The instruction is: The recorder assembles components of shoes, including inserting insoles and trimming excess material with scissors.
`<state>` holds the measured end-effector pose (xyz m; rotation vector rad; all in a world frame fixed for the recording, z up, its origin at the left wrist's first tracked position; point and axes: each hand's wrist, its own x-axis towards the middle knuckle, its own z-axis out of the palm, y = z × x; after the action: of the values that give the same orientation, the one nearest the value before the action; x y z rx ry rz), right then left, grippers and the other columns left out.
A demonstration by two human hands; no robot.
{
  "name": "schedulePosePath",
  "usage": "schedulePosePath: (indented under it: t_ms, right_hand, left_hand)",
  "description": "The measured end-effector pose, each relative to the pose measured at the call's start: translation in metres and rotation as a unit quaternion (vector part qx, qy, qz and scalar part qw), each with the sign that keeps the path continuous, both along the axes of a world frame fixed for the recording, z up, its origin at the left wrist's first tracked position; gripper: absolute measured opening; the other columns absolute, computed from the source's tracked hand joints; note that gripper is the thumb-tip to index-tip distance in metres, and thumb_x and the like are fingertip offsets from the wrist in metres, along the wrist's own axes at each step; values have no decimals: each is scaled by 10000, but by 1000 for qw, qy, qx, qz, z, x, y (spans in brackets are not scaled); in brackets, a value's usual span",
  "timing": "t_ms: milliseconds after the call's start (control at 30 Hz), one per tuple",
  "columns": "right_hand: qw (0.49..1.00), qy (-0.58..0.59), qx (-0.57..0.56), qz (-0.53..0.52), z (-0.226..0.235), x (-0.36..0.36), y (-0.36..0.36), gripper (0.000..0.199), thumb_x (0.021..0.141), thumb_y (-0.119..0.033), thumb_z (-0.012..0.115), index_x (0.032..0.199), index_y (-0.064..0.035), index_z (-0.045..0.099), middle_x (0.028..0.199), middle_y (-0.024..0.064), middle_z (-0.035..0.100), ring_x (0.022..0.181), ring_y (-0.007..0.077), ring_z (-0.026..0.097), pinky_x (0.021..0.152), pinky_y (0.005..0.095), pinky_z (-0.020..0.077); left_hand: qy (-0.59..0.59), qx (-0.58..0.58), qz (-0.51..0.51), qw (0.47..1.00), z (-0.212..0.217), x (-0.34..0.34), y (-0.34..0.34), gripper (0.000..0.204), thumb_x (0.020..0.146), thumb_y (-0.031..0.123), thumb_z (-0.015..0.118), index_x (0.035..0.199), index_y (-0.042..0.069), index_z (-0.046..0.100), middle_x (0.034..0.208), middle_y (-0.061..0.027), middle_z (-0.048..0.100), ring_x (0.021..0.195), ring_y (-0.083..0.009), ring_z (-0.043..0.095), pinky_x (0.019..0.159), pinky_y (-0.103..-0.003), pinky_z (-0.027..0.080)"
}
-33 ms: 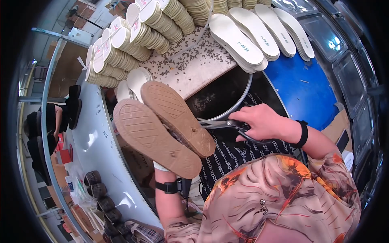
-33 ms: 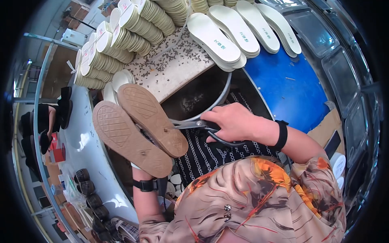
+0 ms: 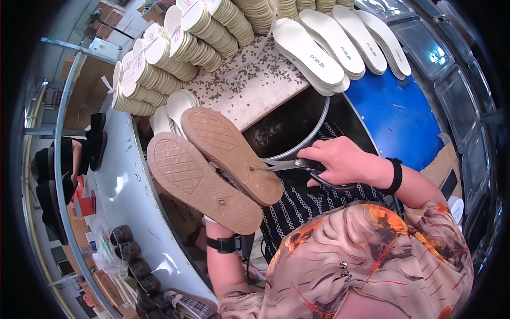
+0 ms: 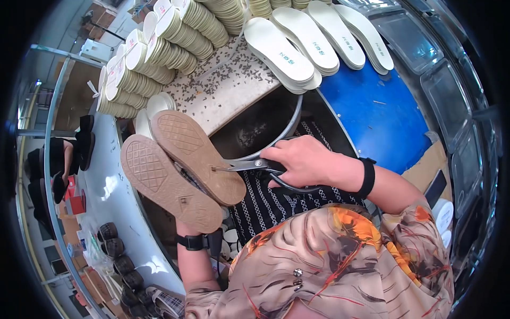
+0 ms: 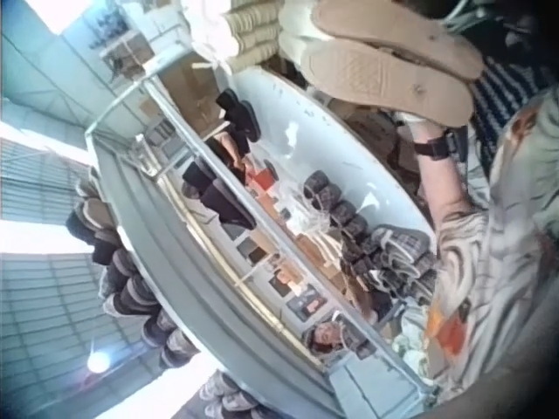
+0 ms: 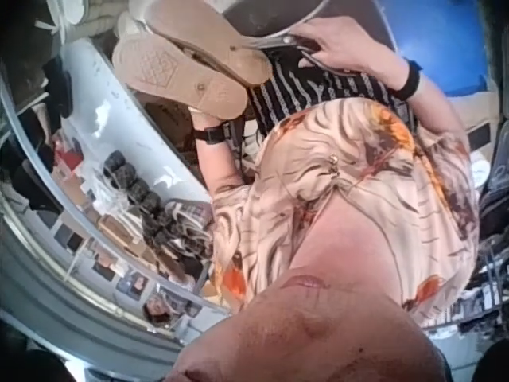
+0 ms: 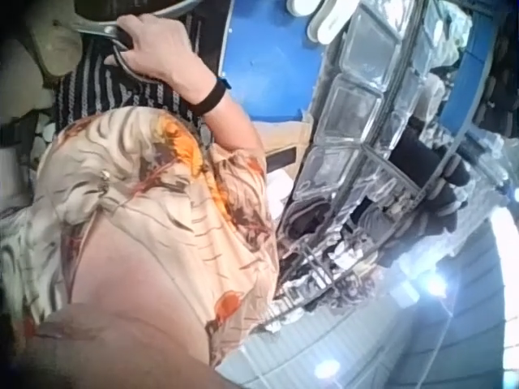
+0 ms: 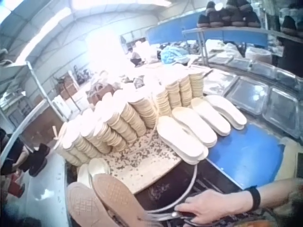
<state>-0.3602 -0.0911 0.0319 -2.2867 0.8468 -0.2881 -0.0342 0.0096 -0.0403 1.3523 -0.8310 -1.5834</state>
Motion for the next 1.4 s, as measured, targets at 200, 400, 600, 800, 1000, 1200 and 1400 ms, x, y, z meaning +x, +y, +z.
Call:
schedulePosePath:
  t_ms: [200,400,600,800,1000,1200,1400]
  right_hand:
    - [998,12,-56,2,6,11,-3,487,667,-379,702,1029,-85,564,757,113,585,711,304,600,604,395,478]
    - [996,23,-76,43,-2,12,1,452,686,-361,689,1012,-73,565,714,118,581,663,313,603,590,399,486]
    - [1000,-10,-1,13,-5,14,7,451,698,-364,687,1004,-58,560,731,130,595,681,322,602,604,394,486]
    - [996,-21,-62,54,21,24,6,450,688,-375,692,984,-67,549,768,120,578,710,309,598,619,381,482]
    - [991,-43,-97,79,-3,9,-3,424,710,-345,688,991,-54,558,693,130,574,583,305,582,535,377,469]
    - [928,-143,317,-130,-9,-37,8,360,738,-217,704,1018,-25,584,556,56,565,438,103,524,423,246,390]
    - [827,-69,229,-508,-25,-133,-8,345,743,-308,667,907,-10,605,621,116,586,465,172,551,423,280,430]
  left_hand:
    - [100,-15,11,995,-1,-26,-5,372,900,265,456,1211,60,460,1105,-128,560,978,-213,552,842,-383,468]
    - [203,-24,37,978,-4,-29,37,394,905,290,444,1227,63,438,1134,-131,540,1008,-218,535,854,-394,461]
    - [295,-39,74,952,-2,-42,41,417,910,315,432,1243,65,416,1163,-134,520,1038,-223,518,866,-405,454]
    - [379,-47,96,919,1,-49,5,440,915,340,420,1259,68,393,1192,-138,500,1068,-229,502,878,-416,446]
    - [346,18,211,914,3,-69,-32,567,912,485,343,1314,90,284,1254,-149,430,1144,-236,433,921,-424,417]
    - [-329,-110,130,929,12,-78,-72,295,874,251,508,1000,-4,584,851,-143,624,814,-277,595,750,-398,458]
    - [-646,-215,23,732,10,-108,-94,457,796,232,577,1152,-1,410,875,-210,579,794,-413,572,721,-462,468]
